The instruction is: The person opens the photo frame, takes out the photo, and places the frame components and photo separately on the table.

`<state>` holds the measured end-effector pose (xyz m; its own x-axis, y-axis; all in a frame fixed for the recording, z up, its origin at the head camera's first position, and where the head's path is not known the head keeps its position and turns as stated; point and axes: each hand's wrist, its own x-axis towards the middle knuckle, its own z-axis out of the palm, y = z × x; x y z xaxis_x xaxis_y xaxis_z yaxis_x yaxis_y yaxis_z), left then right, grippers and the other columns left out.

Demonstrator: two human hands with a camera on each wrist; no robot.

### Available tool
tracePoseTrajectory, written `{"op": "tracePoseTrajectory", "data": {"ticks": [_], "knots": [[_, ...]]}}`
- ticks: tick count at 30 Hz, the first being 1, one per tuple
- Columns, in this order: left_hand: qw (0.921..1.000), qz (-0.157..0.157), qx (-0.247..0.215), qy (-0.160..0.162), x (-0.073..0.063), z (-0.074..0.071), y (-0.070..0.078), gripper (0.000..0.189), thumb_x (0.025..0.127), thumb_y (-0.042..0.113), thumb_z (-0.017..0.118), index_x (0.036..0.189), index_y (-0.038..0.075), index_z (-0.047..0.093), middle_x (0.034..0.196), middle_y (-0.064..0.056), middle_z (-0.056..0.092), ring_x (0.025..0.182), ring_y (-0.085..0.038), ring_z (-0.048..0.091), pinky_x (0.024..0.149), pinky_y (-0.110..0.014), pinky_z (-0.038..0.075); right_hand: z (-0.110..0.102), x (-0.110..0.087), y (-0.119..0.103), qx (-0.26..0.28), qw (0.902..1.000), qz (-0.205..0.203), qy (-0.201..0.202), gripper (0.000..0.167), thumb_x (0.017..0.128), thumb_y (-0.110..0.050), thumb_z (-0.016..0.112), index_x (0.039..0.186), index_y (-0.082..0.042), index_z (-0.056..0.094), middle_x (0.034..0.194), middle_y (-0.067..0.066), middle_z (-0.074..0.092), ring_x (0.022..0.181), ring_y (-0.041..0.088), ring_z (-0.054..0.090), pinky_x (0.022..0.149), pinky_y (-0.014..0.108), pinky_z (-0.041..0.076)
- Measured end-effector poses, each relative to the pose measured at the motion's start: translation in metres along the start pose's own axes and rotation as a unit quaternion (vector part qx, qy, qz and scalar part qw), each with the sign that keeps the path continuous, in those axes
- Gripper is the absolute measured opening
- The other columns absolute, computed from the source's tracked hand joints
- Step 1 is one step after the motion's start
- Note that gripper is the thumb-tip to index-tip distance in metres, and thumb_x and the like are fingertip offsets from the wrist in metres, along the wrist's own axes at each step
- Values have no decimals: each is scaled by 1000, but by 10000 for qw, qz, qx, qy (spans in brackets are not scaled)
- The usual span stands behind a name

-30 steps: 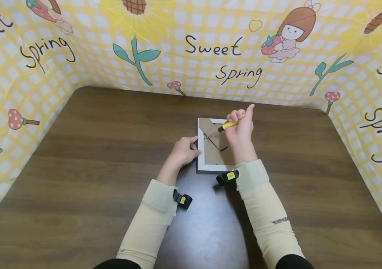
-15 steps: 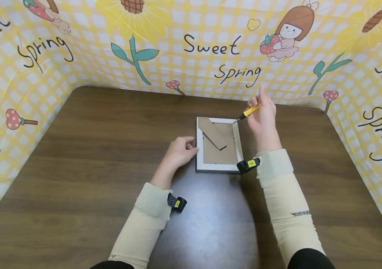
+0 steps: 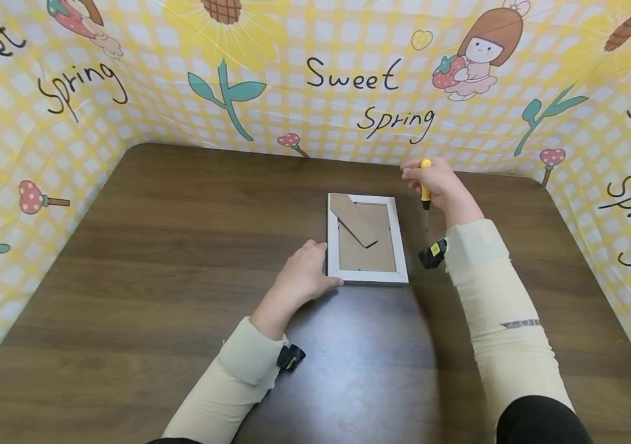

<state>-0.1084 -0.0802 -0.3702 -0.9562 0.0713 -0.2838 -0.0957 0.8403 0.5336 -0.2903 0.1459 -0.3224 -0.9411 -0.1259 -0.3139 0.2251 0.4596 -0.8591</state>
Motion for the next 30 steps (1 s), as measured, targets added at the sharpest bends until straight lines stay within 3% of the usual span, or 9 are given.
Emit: {"op": "tracePoseTrajectory", "data": {"ticks": [5,11,17,30], "knots": [[9997,4,-2,257,0,9,3,73,81,27,83,138,-2,48,127,-18,54,111,-35,60,97,-45,49,5,12,9,-1364,9903,4,-252,35,101,-10,53,131,8,57,81,-1,58,65,8,52,65,24,46],[9992,22,43,385,2,15,7,72,79,21,84,134,-6,47,126,-21,54,111,-38,60,97,-45,50,17,20,19,-2423,9683,-215,-575,32,99,-6,52,126,10,60,98,14,63,75,15,54,75,31,46],[9994,-27,70,343,7,15,8,71,77,20,86,131,-7,49,122,-21,56,108,-37,62,96,-45,50,25,22,23,-2679,9611,-243,-621,29,98,-1,50,121,10,64,120,26,63,94,27,63,80,34,50],[9995,147,68,264,13,10,7,61,75,16,87,123,-6,56,115,-20,60,107,-36,62,96,-47,50,26,21,23,-2649,9631,44,-468,24,98,-1,53,116,9,65,112,27,67,100,34,67,91,43,50]]}}
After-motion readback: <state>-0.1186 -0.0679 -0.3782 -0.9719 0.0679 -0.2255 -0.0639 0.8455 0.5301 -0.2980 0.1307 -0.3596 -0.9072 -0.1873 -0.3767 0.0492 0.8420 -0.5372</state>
